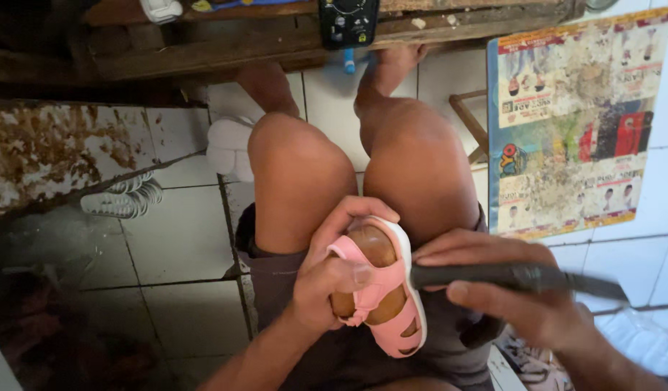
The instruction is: The person sits on the floor and assembles pink children's sandals: they hold a foam sole over a lit gas burner to heat it, press the pink strap upper onto the warmed sole, trim excess material around the edge with a knife, and place the finished sandal on a rack with other completed pairs.
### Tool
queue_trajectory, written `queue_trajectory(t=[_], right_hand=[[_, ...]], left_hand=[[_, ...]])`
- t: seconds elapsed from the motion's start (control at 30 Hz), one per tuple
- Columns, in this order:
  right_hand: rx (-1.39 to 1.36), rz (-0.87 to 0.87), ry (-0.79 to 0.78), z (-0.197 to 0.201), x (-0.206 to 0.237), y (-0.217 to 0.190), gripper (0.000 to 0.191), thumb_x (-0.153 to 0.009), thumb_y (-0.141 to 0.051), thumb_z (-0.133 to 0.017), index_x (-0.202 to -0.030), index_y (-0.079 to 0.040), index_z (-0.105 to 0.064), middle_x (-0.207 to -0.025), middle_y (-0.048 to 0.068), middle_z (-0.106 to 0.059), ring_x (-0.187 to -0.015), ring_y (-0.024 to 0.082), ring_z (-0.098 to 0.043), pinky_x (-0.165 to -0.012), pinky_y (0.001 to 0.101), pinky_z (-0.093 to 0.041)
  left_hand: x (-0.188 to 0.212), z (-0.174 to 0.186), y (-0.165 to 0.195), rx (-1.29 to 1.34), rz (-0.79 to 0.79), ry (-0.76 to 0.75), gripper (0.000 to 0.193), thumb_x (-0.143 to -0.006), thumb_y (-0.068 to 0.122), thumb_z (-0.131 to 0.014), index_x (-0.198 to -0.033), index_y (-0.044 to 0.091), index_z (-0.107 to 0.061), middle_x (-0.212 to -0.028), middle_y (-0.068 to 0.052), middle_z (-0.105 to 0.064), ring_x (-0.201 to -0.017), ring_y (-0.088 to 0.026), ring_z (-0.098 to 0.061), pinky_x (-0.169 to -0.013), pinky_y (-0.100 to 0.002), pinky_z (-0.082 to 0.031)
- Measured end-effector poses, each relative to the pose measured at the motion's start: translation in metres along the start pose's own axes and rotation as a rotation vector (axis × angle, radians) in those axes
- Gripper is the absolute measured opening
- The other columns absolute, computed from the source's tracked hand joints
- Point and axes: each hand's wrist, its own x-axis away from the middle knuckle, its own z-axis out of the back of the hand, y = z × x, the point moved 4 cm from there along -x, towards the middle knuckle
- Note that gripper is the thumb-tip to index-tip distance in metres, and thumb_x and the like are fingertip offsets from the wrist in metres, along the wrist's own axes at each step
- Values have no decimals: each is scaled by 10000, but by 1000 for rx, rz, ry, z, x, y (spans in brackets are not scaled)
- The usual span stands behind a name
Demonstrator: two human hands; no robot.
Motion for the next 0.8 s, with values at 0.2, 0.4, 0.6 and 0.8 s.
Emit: queue_trajectory(t=[0.2, 0.4, 0.6, 0.8], right_hand=[[-15, -4, 51, -2, 13, 13, 307, -803, -50, -739, -1092, 40, -793, -1176, 176, -737, -1084, 277, -749, -923, 358, -579], [-60, -11, 45, -1, 34, 29, 335, -798, -31, -727, -1119, 47, -784, -1191, 196, -725, -1121, 303, -743, -975, 385, -557], [-408, -117, 62, -12, 49, 40, 332, -834, -53, -726, -1140, 69, -768, -1235, 219, -737, -1095, 332, -743, -945, 439, -600], [114, 45, 215, -18, 61, 30, 349, -799, -100, -694, -1102, 58, -766, -1150, 172, -736, -1030, 274, -716, -908, 345, -576]], left_hand=[[4, 0, 0, -144, -34, 18, 656, -761, 237, -603, -1335, -66, -509, -1080, -169, -631, -975, -219, -623, -881, -316, -515], [6, -7, -4, -81, -88, 39, 637, -757, 227, -599, -1318, -63, -519, -1079, -166, -628, -958, -216, -624, -860, -308, -511], [9, -11, -10, -129, -119, 73, 616, -774, 219, -576, -1316, -72, -526, -1090, -168, -631, -977, -211, -634, -890, -304, -515], [12, -14, -9, -162, -180, 122, 594, -813, 182, -571, -1340, -88, -533, -1137, -165, -629, -1027, -213, -619, -952, -304, -500]])
